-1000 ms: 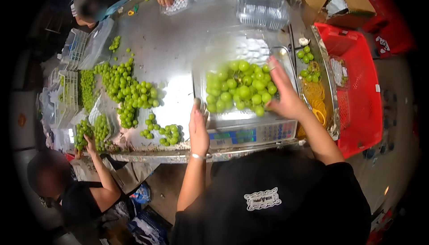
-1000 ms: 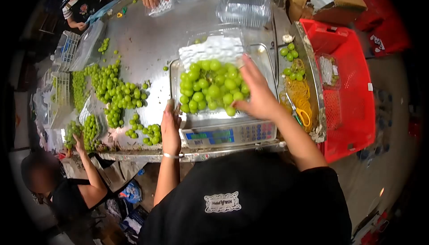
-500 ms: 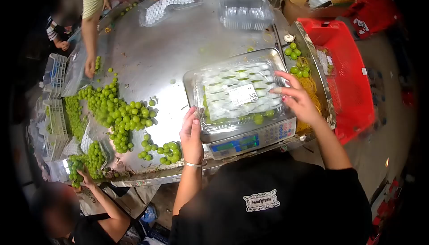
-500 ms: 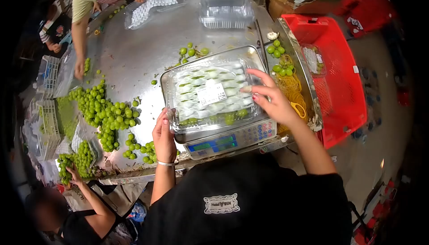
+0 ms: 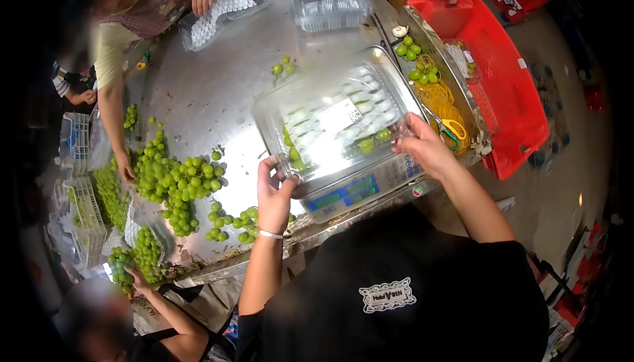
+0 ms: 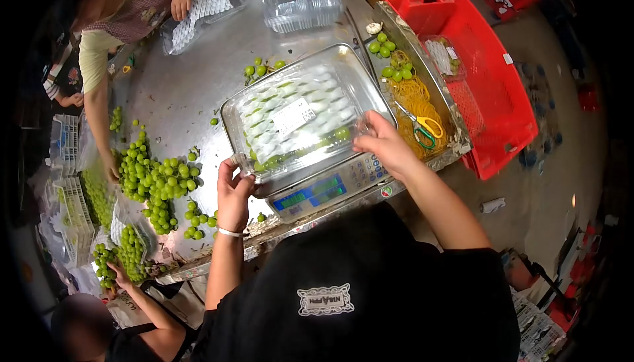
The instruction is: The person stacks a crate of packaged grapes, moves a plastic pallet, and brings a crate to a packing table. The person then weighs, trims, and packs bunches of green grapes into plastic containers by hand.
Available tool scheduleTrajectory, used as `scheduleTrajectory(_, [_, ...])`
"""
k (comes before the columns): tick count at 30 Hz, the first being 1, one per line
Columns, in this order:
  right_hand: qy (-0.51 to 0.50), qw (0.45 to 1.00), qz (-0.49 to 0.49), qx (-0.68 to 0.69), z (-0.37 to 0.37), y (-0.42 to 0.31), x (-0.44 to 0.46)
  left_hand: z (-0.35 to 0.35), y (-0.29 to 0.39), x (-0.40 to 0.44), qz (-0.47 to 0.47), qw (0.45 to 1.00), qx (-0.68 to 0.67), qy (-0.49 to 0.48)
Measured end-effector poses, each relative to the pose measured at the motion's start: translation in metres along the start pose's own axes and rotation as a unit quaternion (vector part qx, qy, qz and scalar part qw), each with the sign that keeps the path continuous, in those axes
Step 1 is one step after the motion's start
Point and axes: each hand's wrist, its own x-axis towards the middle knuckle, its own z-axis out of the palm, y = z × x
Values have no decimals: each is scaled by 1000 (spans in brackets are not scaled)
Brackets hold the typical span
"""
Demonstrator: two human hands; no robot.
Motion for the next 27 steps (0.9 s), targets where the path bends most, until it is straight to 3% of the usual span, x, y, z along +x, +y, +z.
scheduleTrajectory(2, [21, 1000, -9, 9, 8, -10, -2, 4, -6, 4, 90, 992, 19, 92])
scheduleTrajectory(4, [16, 999, 27, 25, 2, -8, 0, 2, -10, 4, 84, 993, -5, 82])
scheduleTrajectory(6, [41, 999, 26, 3, 4, -5, -1, -3, -11, 3, -16, 996, -68, 60])
scheduleTrajectory(10, [24, 996, 60, 66, -2, -9, 4, -4, 1, 0, -57, 996, -71, 14])
scheduleTrajectory(14, [41, 997, 68, -2, -4, -10, 7, -10, 2, 4, -72, 992, -99, -6])
scheduleTrajectory(20, [-74, 981, 174, 38, -18, -23, 15, -10, 6, 8, -106, 989, -106, -16])
scheduleTrajectory(22, [-92, 974, 194, -69, -15, -29, 14, -9, 5, 8, -105, 989, -107, -10])
scheduleTrajectory(27, [-78, 981, 168, -58, -15, -23, 19, -5, 11, 8, -107, 988, -108, -13])
